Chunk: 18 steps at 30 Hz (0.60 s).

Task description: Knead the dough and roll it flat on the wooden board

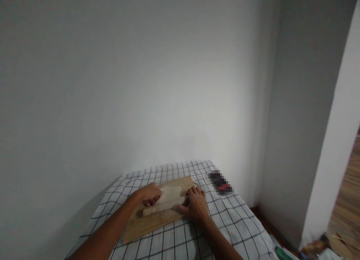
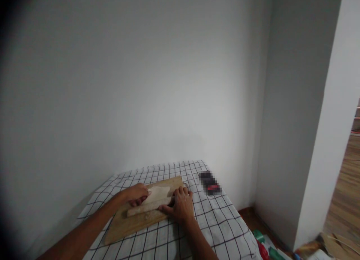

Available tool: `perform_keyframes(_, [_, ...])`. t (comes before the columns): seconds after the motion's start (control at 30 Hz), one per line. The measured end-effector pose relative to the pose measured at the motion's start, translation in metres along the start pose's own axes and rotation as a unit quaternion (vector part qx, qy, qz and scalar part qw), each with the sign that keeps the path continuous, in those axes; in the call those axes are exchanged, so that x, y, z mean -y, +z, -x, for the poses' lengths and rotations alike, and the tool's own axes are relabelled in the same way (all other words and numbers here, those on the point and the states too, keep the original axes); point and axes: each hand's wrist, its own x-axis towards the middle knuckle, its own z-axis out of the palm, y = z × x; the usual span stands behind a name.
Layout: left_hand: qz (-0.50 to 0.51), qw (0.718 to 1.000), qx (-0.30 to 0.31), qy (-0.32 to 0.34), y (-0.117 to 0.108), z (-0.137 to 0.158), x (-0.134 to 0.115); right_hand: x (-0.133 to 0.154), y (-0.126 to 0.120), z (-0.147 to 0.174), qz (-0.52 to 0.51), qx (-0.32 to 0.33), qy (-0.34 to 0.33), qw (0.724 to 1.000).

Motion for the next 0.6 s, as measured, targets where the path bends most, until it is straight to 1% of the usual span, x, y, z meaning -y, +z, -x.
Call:
perform_keyframes(0.07, [-0.031,0.998,0.059,-0.011,-0.011,0.008,0.000,0.000,-0.001,0.000,0.005,0.001,-0.001,1.000])
perform_keyframes(0.1, [-0.060,0.996,0.065,-0.008,-0.017,0.011,-0.001,0.000,-0.001,0.000,0.009,0.002,-0.002,1.000])
perform_keyframes(0.13, [-0.089,0.995,0.054,-0.006,-0.023,0.012,-0.002,-0.001,0.000,0.001,0.013,0.003,-0.003,1.000])
perform_keyframes(0.17, [-0.111,0.993,0.024,0.001,-0.029,0.012,-0.003,-0.001,0.000,0.001,0.017,0.004,-0.005,1.000])
perform_keyframes(0.23, [-0.129,0.989,-0.072,0.028,-0.040,0.009,-0.006,-0.002,0.001,0.001,0.021,0.003,-0.009,1.000])
perform_keyframes(0.3, [-0.120,0.976,-0.164,0.082,-0.044,0.004,-0.009,-0.003,0.001,0.001,0.022,0.001,-0.010,1.000])
perform_keyframes(0.37, [-0.104,0.956,-0.235,0.140,-0.037,0.001,-0.012,-0.002,0.000,0.001,0.021,0.000,-0.008,1.000])
perform_keyframes(0.43, [-0.102,0.941,-0.274,0.171,-0.019,0.001,-0.011,-0.001,-0.002,0.001,0.021,0.001,-0.005,1.000])
perform_keyframes(0.47, [-0.104,0.939,-0.276,0.176,-0.008,0.003,-0.010,0.000,-0.003,0.001,0.022,0.003,-0.004,1.000])
perform_keyframes(0.5, [-0.108,0.946,-0.250,0.175,0.004,0.005,-0.007,0.001,-0.004,0.000,0.025,0.005,-0.002,1.000])
perform_keyframes(0.57, [-0.104,0.967,-0.150,0.176,0.021,0.012,0.000,0.001,-0.005,-0.001,0.029,0.004,0.001,1.000])
perform_keyframes(0.6, [-0.100,0.972,-0.117,0.178,0.025,0.016,0.003,0.001,-0.004,-0.001,0.031,0.004,0.001,1.000])
